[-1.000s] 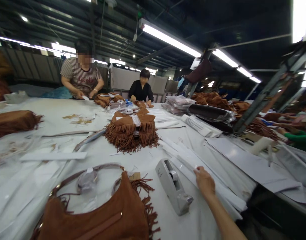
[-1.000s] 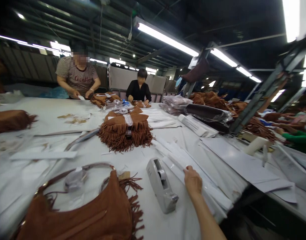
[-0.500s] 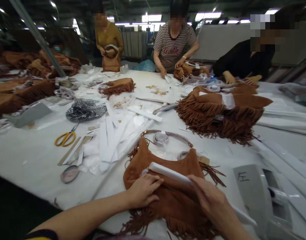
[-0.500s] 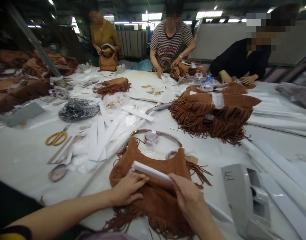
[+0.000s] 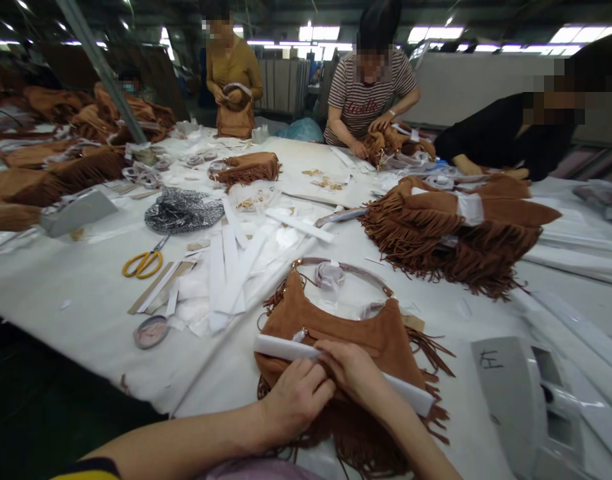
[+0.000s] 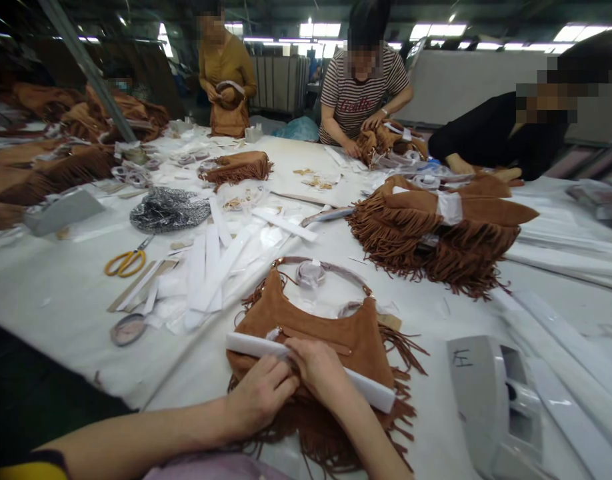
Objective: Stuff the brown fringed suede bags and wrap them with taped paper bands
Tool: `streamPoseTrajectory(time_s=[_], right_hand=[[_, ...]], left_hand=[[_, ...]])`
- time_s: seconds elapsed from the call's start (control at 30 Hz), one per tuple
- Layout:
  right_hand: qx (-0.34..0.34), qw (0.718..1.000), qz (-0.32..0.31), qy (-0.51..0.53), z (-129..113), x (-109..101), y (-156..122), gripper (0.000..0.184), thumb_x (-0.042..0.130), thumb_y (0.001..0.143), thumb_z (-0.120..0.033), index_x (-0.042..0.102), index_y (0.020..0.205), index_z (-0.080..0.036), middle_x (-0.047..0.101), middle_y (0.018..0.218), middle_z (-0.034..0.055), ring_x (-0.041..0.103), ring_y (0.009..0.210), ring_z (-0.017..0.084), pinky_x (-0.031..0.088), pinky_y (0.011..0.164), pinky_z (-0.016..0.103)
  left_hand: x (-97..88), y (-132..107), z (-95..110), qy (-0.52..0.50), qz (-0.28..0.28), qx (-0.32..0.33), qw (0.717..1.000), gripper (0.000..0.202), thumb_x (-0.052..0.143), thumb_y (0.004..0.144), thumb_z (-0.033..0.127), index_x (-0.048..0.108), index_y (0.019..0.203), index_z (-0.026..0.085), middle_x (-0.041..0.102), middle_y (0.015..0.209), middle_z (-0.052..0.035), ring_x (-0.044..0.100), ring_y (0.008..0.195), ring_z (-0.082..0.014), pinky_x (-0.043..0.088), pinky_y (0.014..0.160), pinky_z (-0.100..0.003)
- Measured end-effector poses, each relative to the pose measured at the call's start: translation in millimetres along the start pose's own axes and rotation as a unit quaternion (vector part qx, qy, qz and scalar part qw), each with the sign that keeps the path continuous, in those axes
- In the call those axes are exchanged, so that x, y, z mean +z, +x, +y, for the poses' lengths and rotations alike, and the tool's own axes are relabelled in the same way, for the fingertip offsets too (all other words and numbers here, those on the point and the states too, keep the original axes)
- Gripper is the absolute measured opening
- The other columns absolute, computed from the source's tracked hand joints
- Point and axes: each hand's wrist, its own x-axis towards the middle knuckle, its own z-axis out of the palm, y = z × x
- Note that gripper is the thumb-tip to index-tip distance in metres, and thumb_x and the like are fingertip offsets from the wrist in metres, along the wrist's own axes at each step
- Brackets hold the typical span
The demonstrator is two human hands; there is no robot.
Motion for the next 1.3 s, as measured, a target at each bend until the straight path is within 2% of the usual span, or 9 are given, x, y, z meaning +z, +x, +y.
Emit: streamPoseTrajectory(time_s=[0.13, 0.2, 0.33, 0.5, 0.7, 0.9, 1.03, 1.17, 1.3], right_hand=[[0.008, 0.996, -0.046, 0.074, 0, 7, -2, 0.025, 0.046, 0.088, -0.021, 0.071, 0.09, -0.021, 0.072, 0.084, 0.0015, 0.064, 0.074, 0.018, 0.046, 0.069, 0.024], [0.026, 0.996, -0.041, 0.072, 2, 6, -8, 0.025, 0.046, 0.088, -0.022, 0.071, 0.091, -0.02, 0.072, 0.085, 0.0019, 0.064, 0.076, 0.018, 0.045, 0.071, 0.025], [0.125, 0.992, 0.008, -0.025, 12, -15, -42, 0.026, 0.044, 0.092, -0.027, 0.066, 0.104, -0.022, 0.07, 0.095, 0.0052, 0.063, 0.086, 0.019, 0.043, 0.075, 0.026], [0.236, 0.958, -0.002, -0.162, 27, -33, -97, 0.024, 0.043, 0.093, -0.028, 0.065, 0.099, -0.021, 0.065, 0.092, 0.0075, 0.06, 0.088, 0.022, 0.04, 0.074, 0.03], [0.21, 0.971, 0.018, -0.116, 40, -29, -109, 0.026, 0.039, 0.093, -0.023, 0.064, 0.087, -0.021, 0.058, 0.082, 0.0054, 0.055, 0.082, 0.018, 0.038, 0.071, 0.027], [0.198, 0.973, 0.021, -0.113, 52, -24, -111, 0.032, 0.037, 0.093, -0.024, 0.064, 0.077, -0.02, 0.054, 0.077, 0.0047, 0.051, 0.076, 0.017, 0.036, 0.068, 0.027], [0.164, 0.975, 0.033, -0.149, 57, -13, -114, 0.033, 0.035, 0.095, -0.022, 0.063, 0.077, -0.021, 0.055, 0.078, 0.0039, 0.05, 0.076, 0.016, 0.034, 0.067, 0.028], [0.165, 0.963, 0.08, -0.197, 45, -7, -106, 0.033, 0.035, 0.096, -0.021, 0.063, 0.079, -0.02, 0.057, 0.082, 0.0045, 0.052, 0.08, 0.018, 0.032, 0.074, 0.033], [0.141, 0.952, 0.163, -0.218, 25, 5, -85, 0.023, 0.045, 0.095, -0.032, 0.062, 0.087, -0.018, 0.058, 0.094, 0.008, 0.05, 0.089, 0.021, 0.033, 0.081, 0.036]], left_hand=[[-2.2, 4, -4, -0.002, 0.015, -0.014, 1.0, 0.012, 0.053, 0.089, 0.027, 0.055, 0.098, 0.018, 0.051, 0.116, -0.0087, 0.048, 0.099, -0.0233, 0.042, 0.087, -0.042], [-3.4, 7, -8, 0.004, -0.012, -0.032, 0.999, 0.019, 0.059, 0.086, 0.033, 0.055, 0.097, 0.018, 0.051, 0.117, -0.0098, 0.049, 0.101, -0.0258, 0.041, 0.089, -0.046], [-5.4, 15, -15, -0.006, -0.118, -0.064, 0.991, 0.016, 0.058, 0.088, 0.031, 0.053, 0.098, 0.019, 0.056, 0.107, -0.0063, 0.053, 0.092, -0.0231, 0.044, 0.08, -0.04], [-9.3, 20, -19, -0.015, -0.165, -0.062, 0.984, 0.012, 0.053, 0.091, 0.03, 0.052, 0.097, 0.02, 0.056, 0.104, -0.005, 0.054, 0.094, -0.0234, 0.042, 0.08, -0.04], [-11.7, 22, -19, -0.018, -0.175, -0.052, 0.983, 0.014, 0.053, 0.091, 0.031, 0.051, 0.097, 0.019, 0.056, 0.103, -0.0049, 0.053, 0.095, -0.0235, 0.041, 0.082, -0.04], [-10.4, 22, -19, -0.013, -0.135, -0.032, 0.99, 0.015, 0.055, 0.089, 0.033, 0.051, 0.091, 0.019, 0.058, 0.094, -0.0041, 0.051, 0.094, -0.0233, 0.038, 0.09, -0.044], [-1.2, 21, -22, -0.004, -0.133, -0.026, 0.991, 0.013, 0.051, 0.091, 0.031, 0.052, 0.089, 0.018, 0.056, 0.087, -0.004, 0.05, 0.086, -0.0224, 0.042, 0.078, -0.038], [7.2, 21, -25, -0.011, -0.117, -0.024, 0.993, 0.014, 0.047, 0.093, 0.031, 0.055, 0.095, 0.019, 0.054, 0.085, -0.0034, 0.049, 0.086, -0.0219, 0.042, 0.08, -0.039], [11.1, 21, -25, -0.007, -0.11, -0.031, 0.993, 0.02, 0.042, 0.095, 0.032, 0.057, 0.09, 0.019, 0.053, 0.084, -0.0038, 0.049, 0.085, -0.0214, 0.041, 0.08, -0.039]])
